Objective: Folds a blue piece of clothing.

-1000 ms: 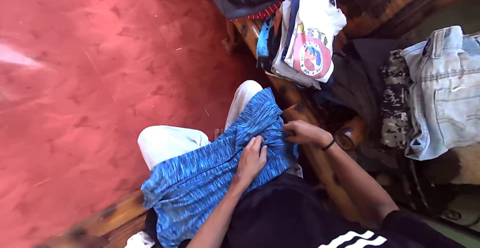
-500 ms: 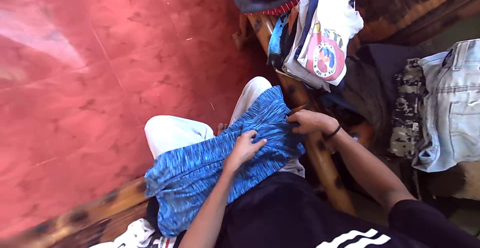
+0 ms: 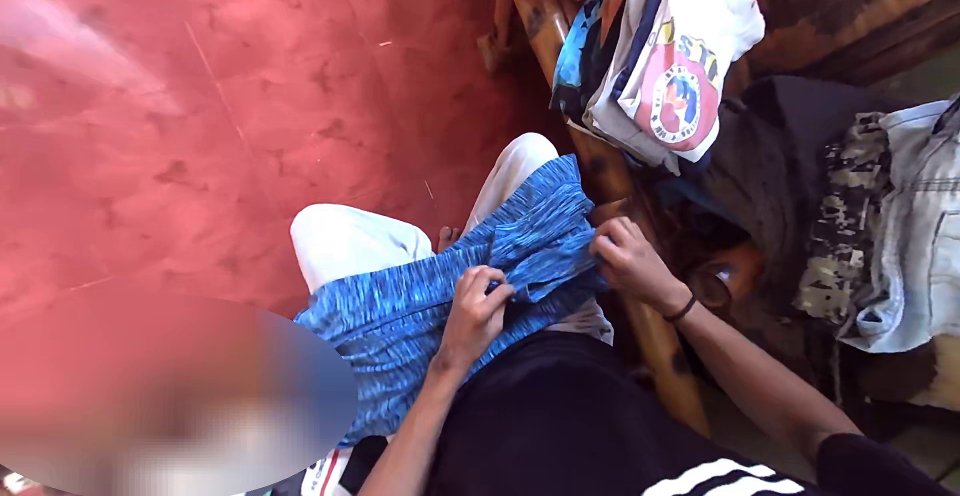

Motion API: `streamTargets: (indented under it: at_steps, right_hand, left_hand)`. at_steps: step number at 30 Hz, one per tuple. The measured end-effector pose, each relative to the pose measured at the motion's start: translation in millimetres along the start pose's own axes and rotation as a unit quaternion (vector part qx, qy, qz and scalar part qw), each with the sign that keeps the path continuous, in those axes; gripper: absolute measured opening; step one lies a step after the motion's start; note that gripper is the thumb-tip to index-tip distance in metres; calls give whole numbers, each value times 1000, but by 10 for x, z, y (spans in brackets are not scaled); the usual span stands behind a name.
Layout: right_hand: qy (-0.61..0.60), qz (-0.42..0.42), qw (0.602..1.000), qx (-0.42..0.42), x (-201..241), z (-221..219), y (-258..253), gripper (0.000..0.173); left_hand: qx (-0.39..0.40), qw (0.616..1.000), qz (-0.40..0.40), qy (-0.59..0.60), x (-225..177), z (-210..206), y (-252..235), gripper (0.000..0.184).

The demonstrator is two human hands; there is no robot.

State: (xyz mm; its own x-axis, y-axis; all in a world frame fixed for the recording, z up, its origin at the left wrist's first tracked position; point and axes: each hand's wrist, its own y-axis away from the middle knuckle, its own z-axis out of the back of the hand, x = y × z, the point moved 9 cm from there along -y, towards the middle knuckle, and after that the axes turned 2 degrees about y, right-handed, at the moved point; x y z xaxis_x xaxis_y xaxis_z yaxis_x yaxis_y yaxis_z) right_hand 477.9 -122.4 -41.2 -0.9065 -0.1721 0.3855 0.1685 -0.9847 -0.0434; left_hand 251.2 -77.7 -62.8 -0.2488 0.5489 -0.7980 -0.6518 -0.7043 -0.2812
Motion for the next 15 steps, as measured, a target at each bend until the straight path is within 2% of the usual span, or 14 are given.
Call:
streamTargets:
  at_steps: [2,3,4,6,7,9,11,13,15]
  right_hand:
    - [-39,-2,995,87,-40,-184,180,10]
    - [-60,-2,993,98,-53,-205,240,13]
    - [-76,-8,994,76,-63,-158,268,19]
    - [-98,-45,994,-17,-93,29,243,28]
    - [-92,-81,991,-61,-128,112,199,28]
    - [-74,-178,975,-109,-229,141,77,30]
    - [-97,-292,947,-92,-365,-34,-62,41]
    - [-162,-387,907,-52,-458,-330,-122,59]
    - [-215,-437,873,-30,-512,-594,-152,67]
  left_hand:
    - [69,997,22,-34,19,55,135,16]
    - [71,996,43,-40,25,191,212,19]
    - [45,995,75,-47,38,400,295,21]
    - [-64,980,167,-90,132,937,526,22]
    - [-125,958,226,-124,232,1207,691,25]
    - [-209,891,376,-149,565,1624,1118,39]
    - [-249,821,503,-104,951,1797,1509,55]
    - [-230,784,572,-73,1214,1787,1728,58]
    - [-181,788,583,-83,1351,1734,1786,55]
